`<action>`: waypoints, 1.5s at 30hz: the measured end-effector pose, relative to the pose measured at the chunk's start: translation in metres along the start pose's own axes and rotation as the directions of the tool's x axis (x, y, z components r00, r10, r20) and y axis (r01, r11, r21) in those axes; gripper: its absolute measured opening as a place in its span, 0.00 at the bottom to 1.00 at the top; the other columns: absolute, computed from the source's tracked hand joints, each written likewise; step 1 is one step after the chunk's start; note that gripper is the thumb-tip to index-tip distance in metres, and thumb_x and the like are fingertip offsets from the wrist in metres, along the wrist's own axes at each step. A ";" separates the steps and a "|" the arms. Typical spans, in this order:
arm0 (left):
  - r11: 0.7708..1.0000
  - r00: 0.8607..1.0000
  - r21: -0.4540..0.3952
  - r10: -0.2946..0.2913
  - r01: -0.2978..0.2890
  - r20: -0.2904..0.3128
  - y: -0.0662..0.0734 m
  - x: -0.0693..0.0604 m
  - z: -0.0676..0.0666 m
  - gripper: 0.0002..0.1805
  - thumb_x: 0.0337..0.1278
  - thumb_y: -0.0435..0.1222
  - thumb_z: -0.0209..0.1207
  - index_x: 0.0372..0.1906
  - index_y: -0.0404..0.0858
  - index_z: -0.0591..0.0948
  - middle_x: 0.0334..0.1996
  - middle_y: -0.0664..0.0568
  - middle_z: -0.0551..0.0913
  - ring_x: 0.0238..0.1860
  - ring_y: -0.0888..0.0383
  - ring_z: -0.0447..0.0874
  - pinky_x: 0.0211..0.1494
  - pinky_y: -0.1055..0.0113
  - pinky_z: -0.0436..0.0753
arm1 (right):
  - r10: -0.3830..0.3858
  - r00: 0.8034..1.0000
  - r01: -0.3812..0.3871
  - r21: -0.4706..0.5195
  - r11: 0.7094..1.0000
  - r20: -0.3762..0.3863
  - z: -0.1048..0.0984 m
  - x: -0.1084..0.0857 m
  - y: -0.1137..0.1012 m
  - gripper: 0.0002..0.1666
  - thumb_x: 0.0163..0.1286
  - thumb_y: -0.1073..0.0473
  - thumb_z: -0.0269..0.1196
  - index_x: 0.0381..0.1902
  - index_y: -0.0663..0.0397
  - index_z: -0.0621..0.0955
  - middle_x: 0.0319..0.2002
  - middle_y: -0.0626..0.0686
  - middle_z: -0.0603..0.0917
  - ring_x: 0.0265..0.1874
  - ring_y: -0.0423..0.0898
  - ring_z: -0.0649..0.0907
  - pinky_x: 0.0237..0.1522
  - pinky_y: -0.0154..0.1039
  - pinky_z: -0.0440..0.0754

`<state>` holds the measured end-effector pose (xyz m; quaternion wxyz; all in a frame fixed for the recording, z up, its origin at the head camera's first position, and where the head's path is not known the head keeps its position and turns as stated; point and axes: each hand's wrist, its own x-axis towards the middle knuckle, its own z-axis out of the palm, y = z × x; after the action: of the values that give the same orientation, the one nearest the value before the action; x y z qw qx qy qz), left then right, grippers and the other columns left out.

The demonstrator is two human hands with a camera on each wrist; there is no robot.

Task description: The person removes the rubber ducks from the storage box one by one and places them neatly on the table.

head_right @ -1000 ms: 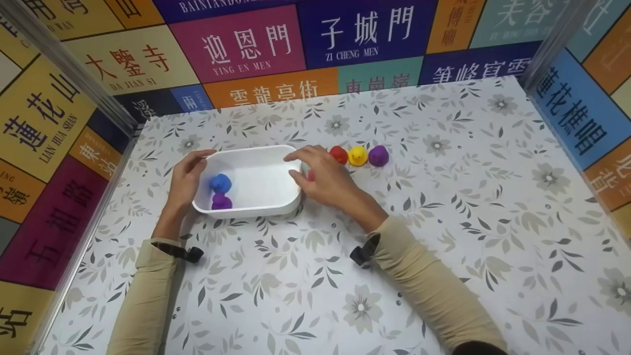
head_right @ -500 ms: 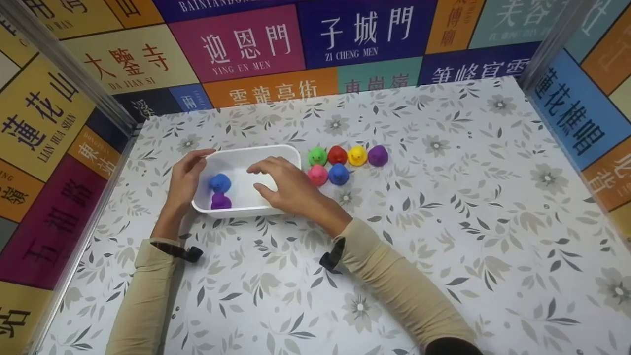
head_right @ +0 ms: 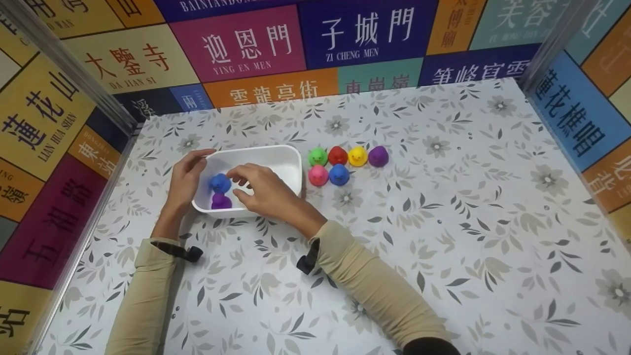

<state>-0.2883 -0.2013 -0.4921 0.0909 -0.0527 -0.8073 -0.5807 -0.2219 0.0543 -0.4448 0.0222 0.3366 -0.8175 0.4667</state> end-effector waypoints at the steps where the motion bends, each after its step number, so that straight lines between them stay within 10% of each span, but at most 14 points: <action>1: 1.000 1.000 0.000 -0.006 0.006 -0.004 0.000 0.000 0.000 0.18 0.81 0.32 0.53 0.64 0.38 0.86 0.61 0.40 0.88 0.60 0.44 0.82 0.64 0.65 0.73 | 0.001 1.000 -0.001 0.003 1.000 -0.001 0.002 0.002 0.000 0.19 0.75 0.64 0.68 0.62 0.61 0.85 0.54 0.60 0.90 0.51 0.53 0.90 0.57 0.48 0.88; 45: 1.000 1.000 -0.026 0.011 -0.011 0.000 0.001 -0.001 0.000 0.17 0.79 0.32 0.55 0.61 0.40 0.88 0.53 0.39 0.89 0.52 0.48 0.82 0.57 0.68 0.74 | 0.208 0.968 -0.190 -0.132 0.973 0.142 0.037 0.043 0.001 0.21 0.71 0.57 0.74 0.58 0.59 0.89 0.54 0.59 0.92 0.53 0.55 0.89 0.60 0.48 0.84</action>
<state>-0.2874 -0.2013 -0.4913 0.0935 -0.0583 -0.7994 -0.5906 -0.2453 0.0025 -0.4512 -0.0684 0.2861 -0.8725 0.3902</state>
